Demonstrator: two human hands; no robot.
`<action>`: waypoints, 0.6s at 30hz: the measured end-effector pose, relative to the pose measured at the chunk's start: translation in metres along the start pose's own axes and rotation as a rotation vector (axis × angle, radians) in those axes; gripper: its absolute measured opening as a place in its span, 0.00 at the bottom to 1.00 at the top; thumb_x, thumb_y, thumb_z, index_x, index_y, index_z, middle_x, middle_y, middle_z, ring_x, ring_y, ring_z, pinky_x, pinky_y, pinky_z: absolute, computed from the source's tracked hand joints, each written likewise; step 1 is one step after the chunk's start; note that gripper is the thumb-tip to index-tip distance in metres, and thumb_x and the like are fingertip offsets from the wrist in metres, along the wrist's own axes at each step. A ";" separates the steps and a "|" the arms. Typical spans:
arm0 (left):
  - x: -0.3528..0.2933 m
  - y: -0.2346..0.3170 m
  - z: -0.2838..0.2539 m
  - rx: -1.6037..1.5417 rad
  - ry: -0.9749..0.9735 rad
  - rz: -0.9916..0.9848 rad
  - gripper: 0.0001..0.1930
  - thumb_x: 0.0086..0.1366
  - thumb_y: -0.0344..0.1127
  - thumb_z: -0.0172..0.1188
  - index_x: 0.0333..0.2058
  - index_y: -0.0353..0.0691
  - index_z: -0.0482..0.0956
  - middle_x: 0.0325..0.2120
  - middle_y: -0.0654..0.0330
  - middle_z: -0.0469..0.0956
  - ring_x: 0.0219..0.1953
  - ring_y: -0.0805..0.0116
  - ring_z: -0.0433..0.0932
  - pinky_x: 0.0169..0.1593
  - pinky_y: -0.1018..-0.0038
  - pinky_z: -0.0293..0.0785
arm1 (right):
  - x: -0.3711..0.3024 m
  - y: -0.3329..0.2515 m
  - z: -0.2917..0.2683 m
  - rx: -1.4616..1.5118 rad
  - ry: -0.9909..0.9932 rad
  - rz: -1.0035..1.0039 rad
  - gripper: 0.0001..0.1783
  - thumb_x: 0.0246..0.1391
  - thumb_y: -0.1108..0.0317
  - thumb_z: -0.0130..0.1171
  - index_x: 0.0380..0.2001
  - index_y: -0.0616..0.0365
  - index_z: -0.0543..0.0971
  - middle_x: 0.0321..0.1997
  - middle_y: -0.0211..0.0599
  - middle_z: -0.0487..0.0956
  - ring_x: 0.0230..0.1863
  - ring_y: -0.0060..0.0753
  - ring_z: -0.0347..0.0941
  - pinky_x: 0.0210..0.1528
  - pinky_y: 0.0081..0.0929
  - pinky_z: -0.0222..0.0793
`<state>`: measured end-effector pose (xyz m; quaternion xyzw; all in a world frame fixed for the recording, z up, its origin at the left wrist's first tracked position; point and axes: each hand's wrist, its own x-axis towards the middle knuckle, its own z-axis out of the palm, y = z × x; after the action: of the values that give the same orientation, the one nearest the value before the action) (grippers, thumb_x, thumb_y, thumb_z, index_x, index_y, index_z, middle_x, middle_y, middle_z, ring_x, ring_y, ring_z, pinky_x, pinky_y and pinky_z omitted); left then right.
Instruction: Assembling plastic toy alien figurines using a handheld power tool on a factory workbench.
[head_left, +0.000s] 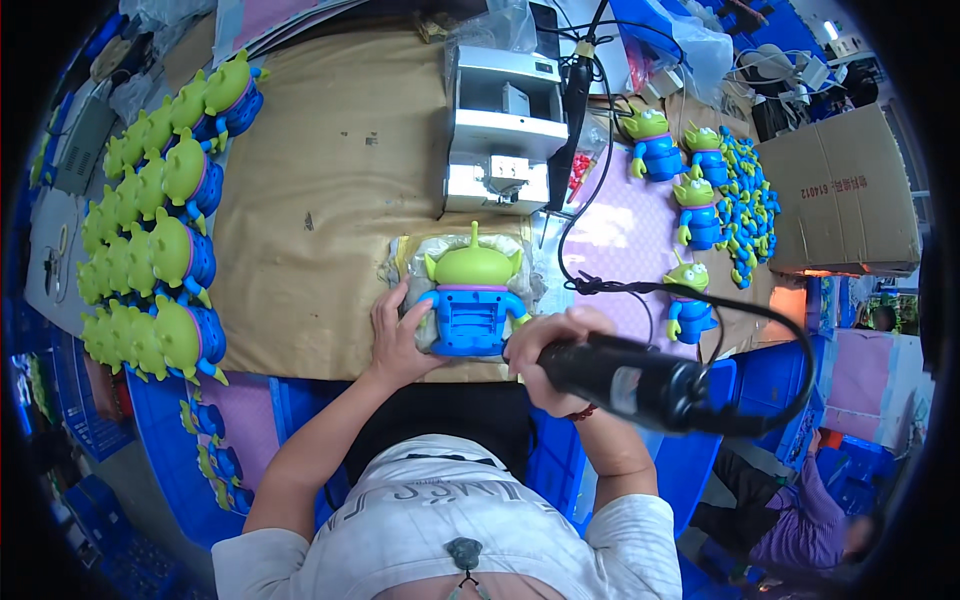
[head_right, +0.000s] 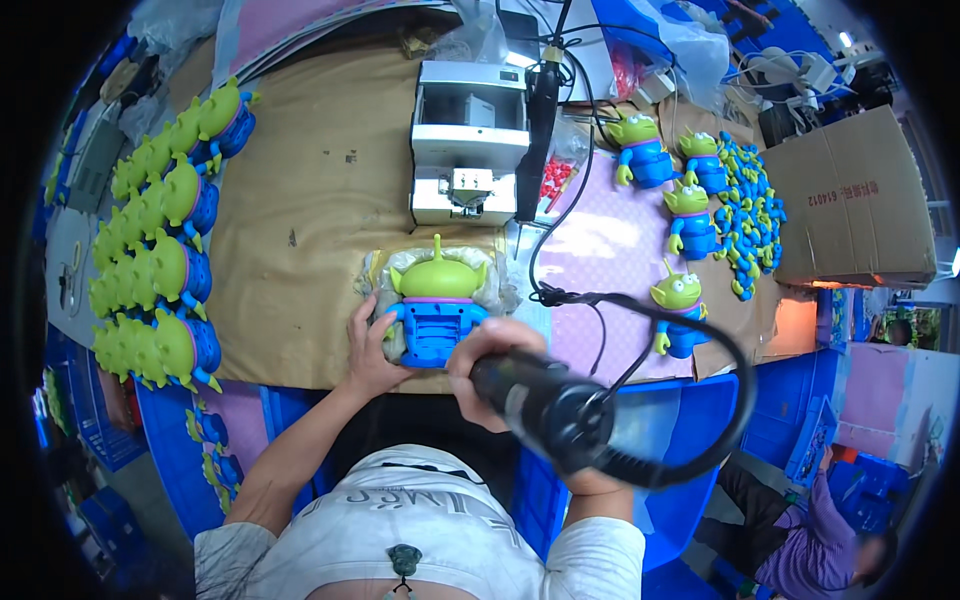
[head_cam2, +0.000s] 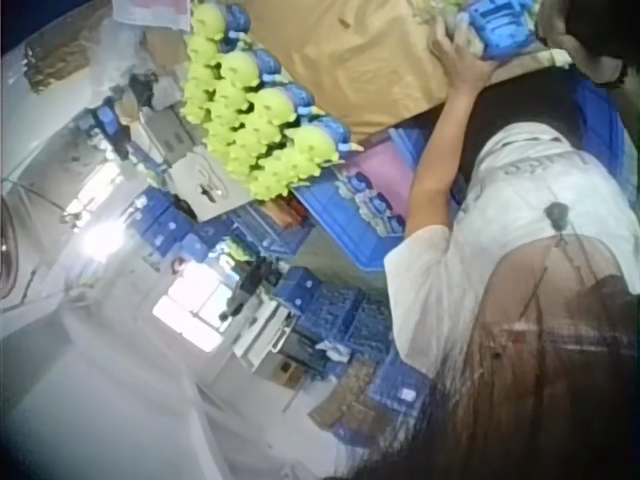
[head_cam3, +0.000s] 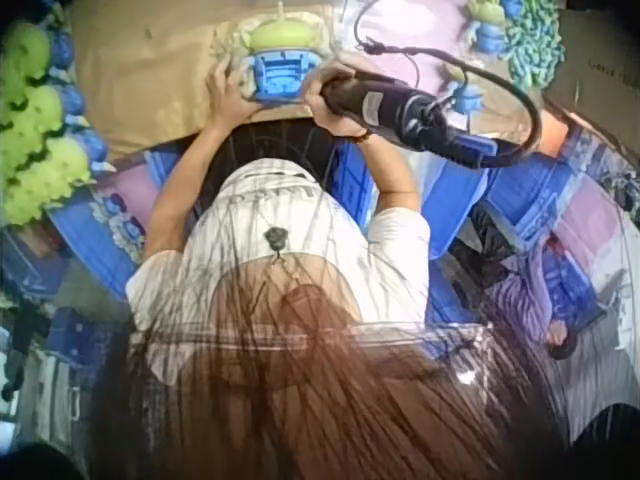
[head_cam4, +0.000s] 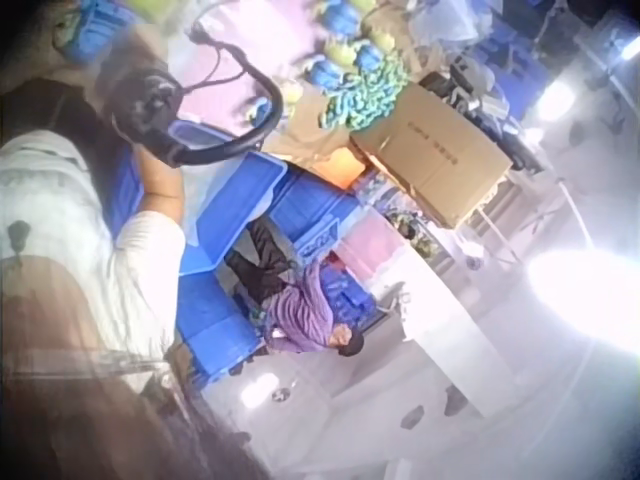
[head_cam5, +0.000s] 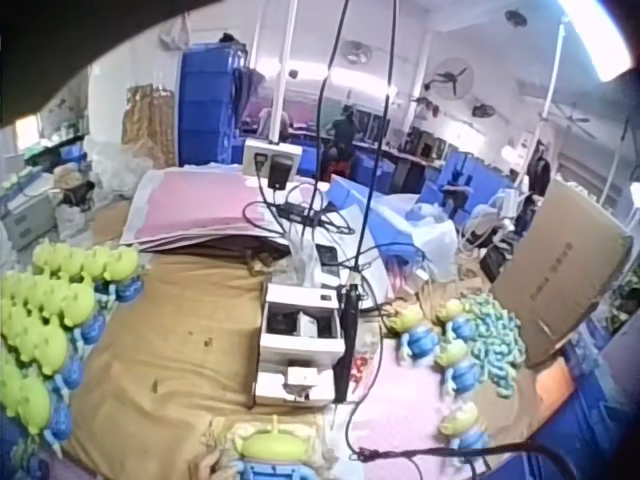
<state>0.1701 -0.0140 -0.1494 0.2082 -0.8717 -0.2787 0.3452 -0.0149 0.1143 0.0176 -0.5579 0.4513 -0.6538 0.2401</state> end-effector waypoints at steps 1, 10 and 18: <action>0.001 0.000 0.000 -0.004 -0.001 0.002 0.48 0.39 0.51 0.79 0.59 0.48 0.65 0.62 0.40 0.60 0.59 0.39 0.63 0.61 0.49 0.59 | -0.005 0.005 -0.004 0.039 -0.077 -0.024 0.44 0.47 0.83 0.61 0.64 0.49 0.54 0.28 0.38 0.75 0.26 0.34 0.75 0.34 0.36 0.76; -0.001 -0.003 0.001 0.022 0.010 0.039 0.48 0.41 0.57 0.78 0.59 0.49 0.64 0.61 0.40 0.60 0.59 0.39 0.63 0.60 0.48 0.60 | -0.009 0.020 0.018 -0.002 -0.056 -0.252 0.47 0.37 0.84 0.62 0.63 0.42 0.62 0.25 0.34 0.78 0.20 0.36 0.75 0.23 0.31 0.74; 0.001 -0.001 -0.002 0.032 0.002 0.033 0.49 0.40 0.54 0.79 0.60 0.49 0.64 0.61 0.40 0.60 0.59 0.39 0.63 0.61 0.48 0.59 | -0.012 0.017 0.022 -0.051 -0.081 -0.243 0.45 0.38 0.85 0.62 0.62 0.44 0.63 0.25 0.34 0.77 0.20 0.35 0.75 0.23 0.31 0.74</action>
<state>0.1708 -0.0161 -0.1487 0.1993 -0.8790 -0.2588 0.3473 0.0062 0.1093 -0.0039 -0.6403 0.3866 -0.6435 0.1627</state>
